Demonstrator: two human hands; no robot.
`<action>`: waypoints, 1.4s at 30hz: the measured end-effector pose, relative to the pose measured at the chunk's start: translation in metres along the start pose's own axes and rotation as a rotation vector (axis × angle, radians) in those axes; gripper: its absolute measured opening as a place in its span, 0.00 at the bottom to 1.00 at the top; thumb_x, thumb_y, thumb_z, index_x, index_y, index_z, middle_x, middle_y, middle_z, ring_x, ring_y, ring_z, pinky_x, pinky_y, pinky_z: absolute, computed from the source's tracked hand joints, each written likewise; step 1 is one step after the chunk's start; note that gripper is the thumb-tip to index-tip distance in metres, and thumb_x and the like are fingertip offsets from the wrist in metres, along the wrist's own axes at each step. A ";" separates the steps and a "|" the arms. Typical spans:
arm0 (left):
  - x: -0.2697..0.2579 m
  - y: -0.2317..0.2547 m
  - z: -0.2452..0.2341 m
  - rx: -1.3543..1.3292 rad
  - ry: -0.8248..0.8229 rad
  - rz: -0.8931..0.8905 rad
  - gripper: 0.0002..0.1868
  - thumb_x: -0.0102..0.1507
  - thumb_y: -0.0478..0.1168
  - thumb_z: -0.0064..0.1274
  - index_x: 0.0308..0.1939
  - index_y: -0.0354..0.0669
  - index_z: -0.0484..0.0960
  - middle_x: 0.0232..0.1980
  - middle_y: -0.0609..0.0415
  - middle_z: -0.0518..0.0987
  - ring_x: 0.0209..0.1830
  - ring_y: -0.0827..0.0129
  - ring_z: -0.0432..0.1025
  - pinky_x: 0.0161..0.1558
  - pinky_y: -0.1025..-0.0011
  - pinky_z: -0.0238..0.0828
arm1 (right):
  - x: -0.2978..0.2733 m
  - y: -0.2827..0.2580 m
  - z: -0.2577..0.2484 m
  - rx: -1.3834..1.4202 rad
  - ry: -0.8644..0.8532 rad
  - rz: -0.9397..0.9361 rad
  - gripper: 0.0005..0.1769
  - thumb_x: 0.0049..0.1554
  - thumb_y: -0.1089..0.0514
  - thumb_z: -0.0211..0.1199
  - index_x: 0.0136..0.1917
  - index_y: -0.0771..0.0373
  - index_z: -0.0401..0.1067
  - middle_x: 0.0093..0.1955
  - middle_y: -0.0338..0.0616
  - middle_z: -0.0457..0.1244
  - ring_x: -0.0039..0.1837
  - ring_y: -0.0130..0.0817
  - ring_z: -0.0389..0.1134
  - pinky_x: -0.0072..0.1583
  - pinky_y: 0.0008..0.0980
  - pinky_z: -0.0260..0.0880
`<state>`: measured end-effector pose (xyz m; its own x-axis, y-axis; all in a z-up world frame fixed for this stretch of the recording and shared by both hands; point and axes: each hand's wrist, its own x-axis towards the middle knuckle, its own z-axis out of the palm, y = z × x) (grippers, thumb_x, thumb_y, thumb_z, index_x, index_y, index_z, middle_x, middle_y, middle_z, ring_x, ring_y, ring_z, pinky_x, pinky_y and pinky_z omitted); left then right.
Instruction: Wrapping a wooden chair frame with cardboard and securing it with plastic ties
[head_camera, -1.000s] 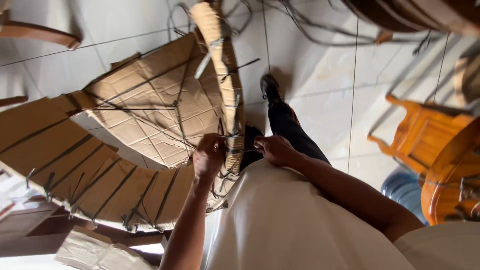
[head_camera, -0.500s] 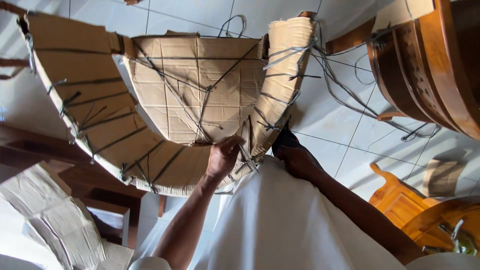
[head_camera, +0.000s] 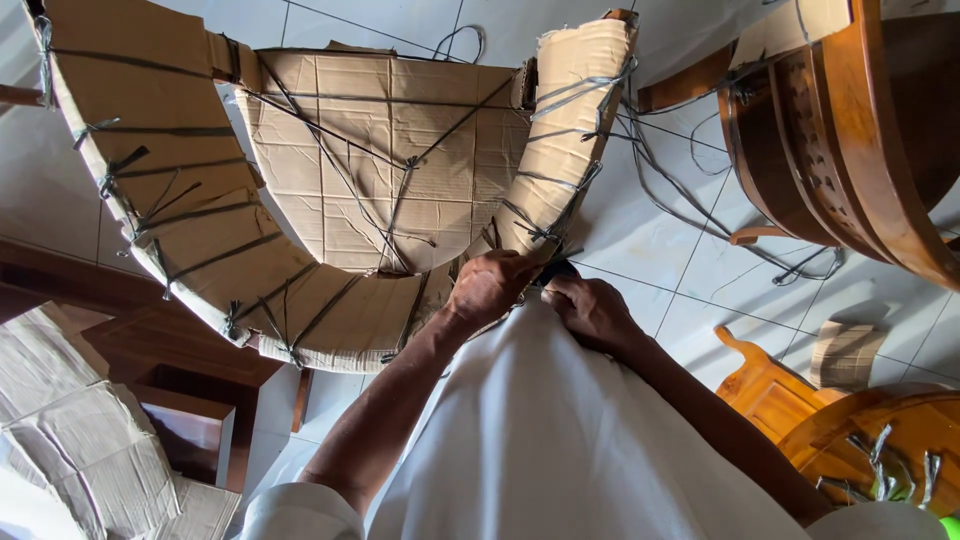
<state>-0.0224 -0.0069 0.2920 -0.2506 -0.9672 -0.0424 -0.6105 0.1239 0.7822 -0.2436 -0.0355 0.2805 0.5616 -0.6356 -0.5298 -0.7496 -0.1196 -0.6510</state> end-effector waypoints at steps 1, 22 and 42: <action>0.000 0.006 0.001 0.000 -0.001 0.003 0.07 0.66 0.41 0.52 0.39 0.50 0.85 0.33 0.54 0.83 0.37 0.56 0.80 0.39 0.62 0.79 | -0.002 -0.007 -0.002 0.000 0.003 0.002 0.10 0.63 0.49 0.55 0.43 0.53 0.73 0.37 0.53 0.69 0.46 0.58 0.73 0.47 0.54 0.72; 0.005 -0.043 0.059 0.480 0.088 0.387 0.11 0.61 0.39 0.39 0.25 0.50 0.74 0.12 0.58 0.67 0.05 0.69 0.64 0.07 0.71 0.61 | -0.001 -0.029 0.025 0.252 0.490 -0.038 0.10 0.64 0.67 0.53 0.57 0.61 0.72 0.46 0.58 0.69 0.52 0.64 0.71 0.51 0.58 0.73; 0.008 -0.108 0.110 0.548 0.310 -0.227 0.13 0.64 0.57 0.49 0.27 0.61 0.71 0.18 0.64 0.63 0.16 0.61 0.75 0.13 0.64 0.70 | 0.008 -0.038 0.041 -0.632 0.749 -0.381 0.07 0.60 0.57 0.59 0.43 0.44 0.74 0.27 0.28 0.59 0.33 0.28 0.68 0.35 0.25 0.68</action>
<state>-0.0407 -0.0034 0.1385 0.1063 -0.9914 0.0760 -0.9366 -0.0742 0.3423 -0.1961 -0.0053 0.2789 0.6003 -0.7554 0.2626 -0.7362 -0.6503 -0.1876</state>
